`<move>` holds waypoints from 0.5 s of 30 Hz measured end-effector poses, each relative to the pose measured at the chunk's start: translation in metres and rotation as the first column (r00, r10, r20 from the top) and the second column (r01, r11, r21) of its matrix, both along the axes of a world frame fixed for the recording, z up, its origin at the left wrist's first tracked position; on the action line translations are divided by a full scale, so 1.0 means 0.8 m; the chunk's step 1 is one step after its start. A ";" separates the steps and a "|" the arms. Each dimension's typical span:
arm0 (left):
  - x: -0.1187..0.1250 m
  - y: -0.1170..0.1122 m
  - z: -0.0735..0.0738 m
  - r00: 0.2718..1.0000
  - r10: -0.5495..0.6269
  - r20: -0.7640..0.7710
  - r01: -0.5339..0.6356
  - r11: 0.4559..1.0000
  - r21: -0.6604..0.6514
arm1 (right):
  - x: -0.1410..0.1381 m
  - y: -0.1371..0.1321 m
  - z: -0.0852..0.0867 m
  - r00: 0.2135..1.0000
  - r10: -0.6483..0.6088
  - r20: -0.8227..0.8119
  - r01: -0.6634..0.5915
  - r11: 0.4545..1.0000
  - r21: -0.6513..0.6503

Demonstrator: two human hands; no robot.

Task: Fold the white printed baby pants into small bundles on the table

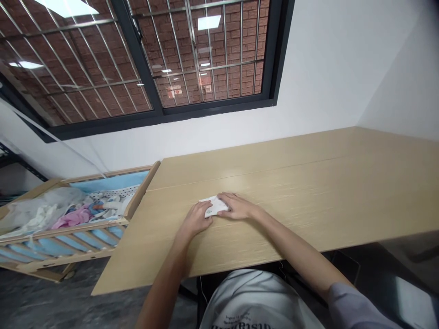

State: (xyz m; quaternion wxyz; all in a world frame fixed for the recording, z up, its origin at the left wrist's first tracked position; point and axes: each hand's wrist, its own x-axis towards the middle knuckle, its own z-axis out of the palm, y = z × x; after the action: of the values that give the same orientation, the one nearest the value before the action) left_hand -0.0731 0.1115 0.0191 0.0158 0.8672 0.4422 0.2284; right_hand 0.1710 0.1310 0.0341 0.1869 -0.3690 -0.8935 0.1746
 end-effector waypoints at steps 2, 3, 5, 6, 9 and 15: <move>0.000 0.001 -0.002 1.000 0.024 0.009 -0.024 1.000 0.012 | -0.003 -0.001 -0.006 1.000 -0.003 0.024 0.003 1.000 0.023; 0.000 0.001 -0.002 0.999 0.042 0.016 -0.043 0.999 0.021 | -0.007 -0.004 -0.009 0.999 -0.013 0.038 0.012 0.999 0.043; -0.002 0.001 0.000 0.996 0.081 0.033 -0.082 0.996 0.044 | -0.017 -0.010 -0.014 0.998 -0.052 0.046 0.048 0.994 0.099; -0.003 0.001 0.001 0.994 0.096 0.042 -0.099 0.994 0.055 | -0.023 -0.014 -0.015 0.996 -0.079 0.039 0.073 0.989 0.126; -0.012 0.000 0.011 0.990 0.120 0.067 -0.125 0.989 0.073 | -0.041 -0.027 -0.015 0.989 -0.145 0.019 0.140 0.974 0.179; -0.019 -0.003 0.041 0.977 0.142 0.161 -0.152 0.987 0.053 | -0.046 -0.027 0.004 0.958 -0.161 -0.237 0.167 0.986 0.009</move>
State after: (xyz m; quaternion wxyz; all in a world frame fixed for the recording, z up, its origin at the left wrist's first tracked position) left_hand -0.0884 0.1090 0.0516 0.0053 0.8115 0.4950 0.3106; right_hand 0.1342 0.1097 0.0371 0.3108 -0.4157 -0.8338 0.1883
